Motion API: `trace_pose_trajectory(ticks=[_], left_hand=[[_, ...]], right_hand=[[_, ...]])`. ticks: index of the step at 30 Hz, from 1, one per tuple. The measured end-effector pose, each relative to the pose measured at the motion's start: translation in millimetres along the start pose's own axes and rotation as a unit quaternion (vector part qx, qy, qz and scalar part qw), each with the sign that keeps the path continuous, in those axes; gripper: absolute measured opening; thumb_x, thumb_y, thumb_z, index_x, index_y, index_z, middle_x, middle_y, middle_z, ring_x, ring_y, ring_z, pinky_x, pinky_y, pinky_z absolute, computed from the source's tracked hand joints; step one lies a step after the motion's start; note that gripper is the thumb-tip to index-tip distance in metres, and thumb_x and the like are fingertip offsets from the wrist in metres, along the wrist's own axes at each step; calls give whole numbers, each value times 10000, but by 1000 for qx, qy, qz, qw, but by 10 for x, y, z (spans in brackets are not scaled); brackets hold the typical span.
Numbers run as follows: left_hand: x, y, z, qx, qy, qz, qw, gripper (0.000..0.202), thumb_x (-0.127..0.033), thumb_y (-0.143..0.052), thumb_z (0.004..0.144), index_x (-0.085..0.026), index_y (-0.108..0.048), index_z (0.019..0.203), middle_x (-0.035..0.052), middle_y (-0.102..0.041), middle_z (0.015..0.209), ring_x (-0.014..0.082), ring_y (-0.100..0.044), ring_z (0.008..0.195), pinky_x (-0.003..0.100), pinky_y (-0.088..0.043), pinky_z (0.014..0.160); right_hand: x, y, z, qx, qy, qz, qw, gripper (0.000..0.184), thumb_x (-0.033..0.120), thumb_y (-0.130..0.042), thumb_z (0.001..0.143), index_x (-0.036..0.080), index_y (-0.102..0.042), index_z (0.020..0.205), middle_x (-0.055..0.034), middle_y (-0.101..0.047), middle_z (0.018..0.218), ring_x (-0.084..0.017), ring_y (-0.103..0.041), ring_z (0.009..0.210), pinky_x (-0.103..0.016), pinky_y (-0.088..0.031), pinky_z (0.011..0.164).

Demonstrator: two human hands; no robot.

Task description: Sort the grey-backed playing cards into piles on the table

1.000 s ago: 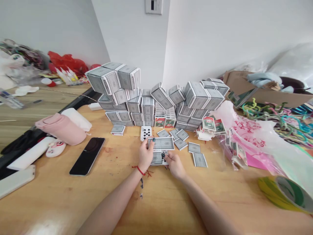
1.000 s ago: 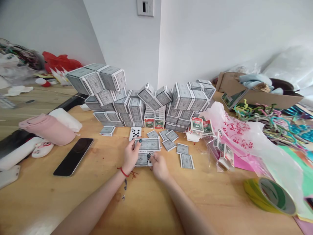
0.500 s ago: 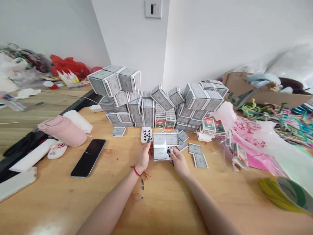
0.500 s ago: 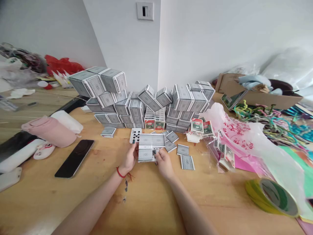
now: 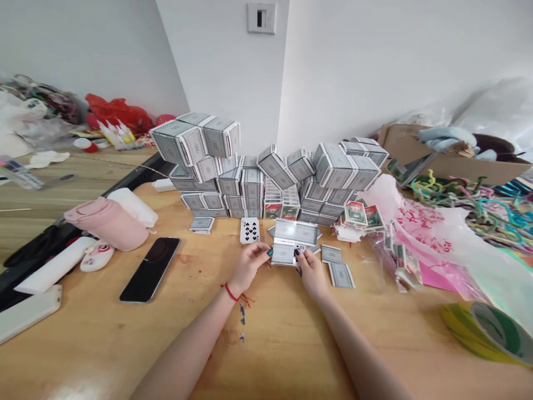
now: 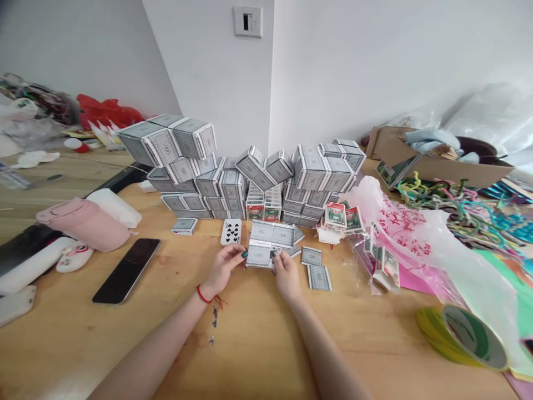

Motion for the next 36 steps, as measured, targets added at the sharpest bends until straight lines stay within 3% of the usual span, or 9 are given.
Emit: trace_pose_trajectory(ticks=[4, 9, 18, 28, 36], left_hand=[[55, 46, 28, -33, 15, 19, 999, 234, -289, -648, 641, -131, -607, 808, 28, -612, 779, 120, -566, 663, 234, -498, 569], [150, 42, 61, -24, 40, 13, 999, 272, -281, -653, 640, -128, -627, 864, 70, -640, 919, 171, -597, 802, 324, -523, 700], [243, 80, 97, -43, 62, 13, 997, 231, -251, -701, 579, -120, -631, 756, 41, -648, 799, 159, -611, 721, 345, -536, 689], [300, 35, 106, -1, 75, 69, 995, 211, -315, -667, 612, -119, -645, 687, 41, -661, 728, 151, -611, 624, 308, -528, 646], [251, 42, 92, -34, 56, 78, 995, 195, -325, -650, 627, -136, -605, 642, 16, -621, 652, 139, -586, 596, 298, -525, 589]], right_hand=[[45, 64, 2, -32, 23, -65, 997, 354, 501, -431, 769, 209, -350, 588, 55, -363, 480, -102, -340, 441, -217, -271, 430], [85, 98, -16, -47, 60, -140, 987, 339, 473, -402, 787, 207, -385, 578, 34, -422, 494, -122, -395, 469, -229, -302, 462], [46, 77, -24, -37, 81, -201, 976, 320, 409, -383, 811, 204, -415, 567, 20, -457, 494, -126, -420, 460, -230, -314, 463], [-118, 76, -9, -28, 28, -150, 988, 385, 498, -383, 795, 205, -458, 557, 20, -479, 412, -130, -446, 360, -236, -333, 401], [-145, 25, -24, -13, 4, -112, 994, 396, 513, -407, 780, 196, -476, 553, 12, -502, 428, -123, -439, 358, -235, -340, 400]])
Point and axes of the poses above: each hand's wrist, its own z-axis towards the middle knuckle, its own y-axis out of the back of the hand, x = y × z, the point moved 8 cm from there along z, towards the middle knuckle
